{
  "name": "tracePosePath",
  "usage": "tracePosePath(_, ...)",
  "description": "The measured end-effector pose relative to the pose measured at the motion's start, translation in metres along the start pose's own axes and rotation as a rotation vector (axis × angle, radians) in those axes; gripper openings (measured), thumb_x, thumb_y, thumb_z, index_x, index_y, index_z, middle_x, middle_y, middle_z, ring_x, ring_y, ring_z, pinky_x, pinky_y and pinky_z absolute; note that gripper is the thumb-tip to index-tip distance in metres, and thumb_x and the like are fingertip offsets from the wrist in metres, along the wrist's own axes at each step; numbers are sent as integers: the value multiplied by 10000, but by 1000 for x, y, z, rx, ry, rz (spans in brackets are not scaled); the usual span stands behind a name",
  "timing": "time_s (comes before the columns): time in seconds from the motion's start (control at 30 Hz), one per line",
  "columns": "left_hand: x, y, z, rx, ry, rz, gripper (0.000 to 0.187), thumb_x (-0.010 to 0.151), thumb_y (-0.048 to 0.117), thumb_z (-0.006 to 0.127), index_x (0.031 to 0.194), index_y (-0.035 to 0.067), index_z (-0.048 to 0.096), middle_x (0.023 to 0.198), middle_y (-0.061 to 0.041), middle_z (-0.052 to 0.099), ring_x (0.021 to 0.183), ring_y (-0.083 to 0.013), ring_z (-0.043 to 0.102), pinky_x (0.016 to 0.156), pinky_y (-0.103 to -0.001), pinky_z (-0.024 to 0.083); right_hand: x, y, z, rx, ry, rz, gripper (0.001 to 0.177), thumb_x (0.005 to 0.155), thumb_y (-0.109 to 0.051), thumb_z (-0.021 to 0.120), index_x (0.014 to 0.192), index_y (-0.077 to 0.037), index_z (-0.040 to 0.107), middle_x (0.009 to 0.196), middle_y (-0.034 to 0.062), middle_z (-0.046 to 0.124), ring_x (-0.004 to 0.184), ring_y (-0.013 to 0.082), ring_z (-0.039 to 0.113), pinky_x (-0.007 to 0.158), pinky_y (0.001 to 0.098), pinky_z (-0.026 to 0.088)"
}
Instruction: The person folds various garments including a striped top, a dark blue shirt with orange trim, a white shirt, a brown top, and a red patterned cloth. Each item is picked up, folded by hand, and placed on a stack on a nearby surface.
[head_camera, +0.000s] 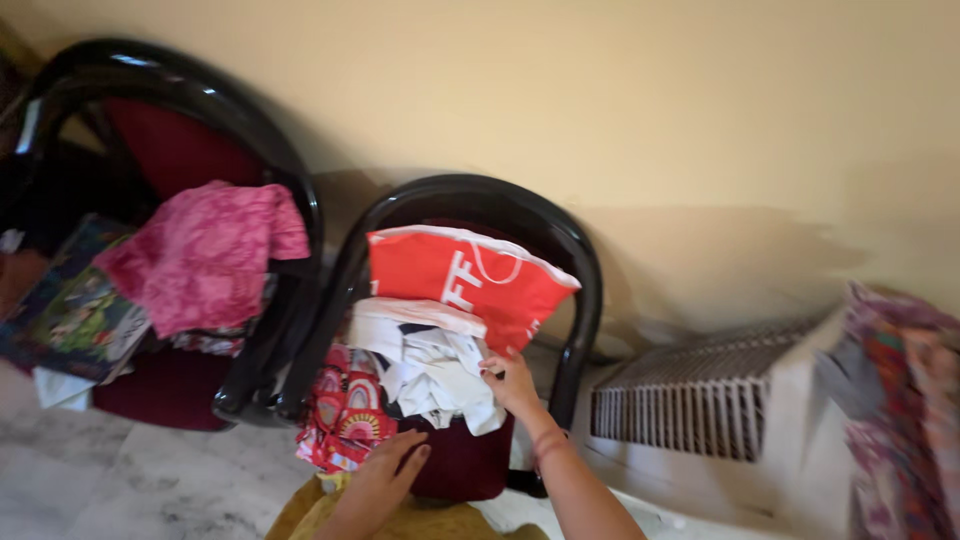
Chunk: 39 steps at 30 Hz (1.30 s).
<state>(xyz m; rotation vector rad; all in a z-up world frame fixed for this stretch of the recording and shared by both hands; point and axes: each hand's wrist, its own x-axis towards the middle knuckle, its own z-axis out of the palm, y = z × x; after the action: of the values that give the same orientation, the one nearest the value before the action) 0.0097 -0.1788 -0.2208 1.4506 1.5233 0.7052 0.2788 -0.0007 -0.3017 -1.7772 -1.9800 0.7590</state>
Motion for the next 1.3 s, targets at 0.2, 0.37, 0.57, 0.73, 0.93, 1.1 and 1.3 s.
tracePosePath(0.2,-21,-30,-32,-195,127,-193,439,940,382,608,1263,88,658,1262,-140,717,1211,-303,681,1038,-386,500,42,-7,55,-328,-295,110,189,786,-263,804,970,-272,850,1373,12,621,1197,349,599,952,517,496)
tracePosePath(0.37,-16,-22,-41,-128,194,-236,422,903,346,656,1254,114,678,1272,-143,704,1231,-323,647,1043,-400,491,34,-69,83,-410,-132,-15,183,858,-249,736,1025,-177,746,1221,62,668,1178,272,643,927,432,578)
tracePosePath(0.57,6,-8,-49,-52,270,-86,376,943,314,649,1247,94,657,1279,-146,685,1232,-355,599,1040,-440,455,42,-101,130,-340,-465,-489,311,698,-94,783,1008,-115,759,1567,199,351,1138,377,568,863,492,539)
tracePosePath(0.73,8,9,-63,-43,282,-202,329,921,291,650,1199,116,663,1236,-112,690,1200,-340,617,1010,-436,481,68,-91,160,-382,-343,-367,228,905,-62,708,1123,-30,653,1562,119,458,1086,382,601,834,502,542)
tracePosePath(0.93,6,29,-92,85,303,-252,453,898,243,678,1316,115,559,1221,-135,657,1191,-364,587,996,-457,482,79,-145,66,127,61,-419,190,830,37,733,929,-82,622,948,104,645,856,245,679,759,367,570)
tracePosePath(1.1,53,91,-109,102,648,163,924,682,215,839,1428,-44,359,1311,-333,528,1196,-510,503,930,-552,449,43,-251,-102,92,183,-391,382,758,-49,812,1105,-100,661,932,80,664,766,223,671,694,337,551)
tracePosePath(1.3,120,189,-142,191,286,257,424,894,249,707,1300,163,618,1161,-134,705,1091,-361,671,914,-481,533,-13,-320,-245,-84,503,-518,215,766,-52,801,961,-101,725,902,78,718,778,222,703,702,321,556)
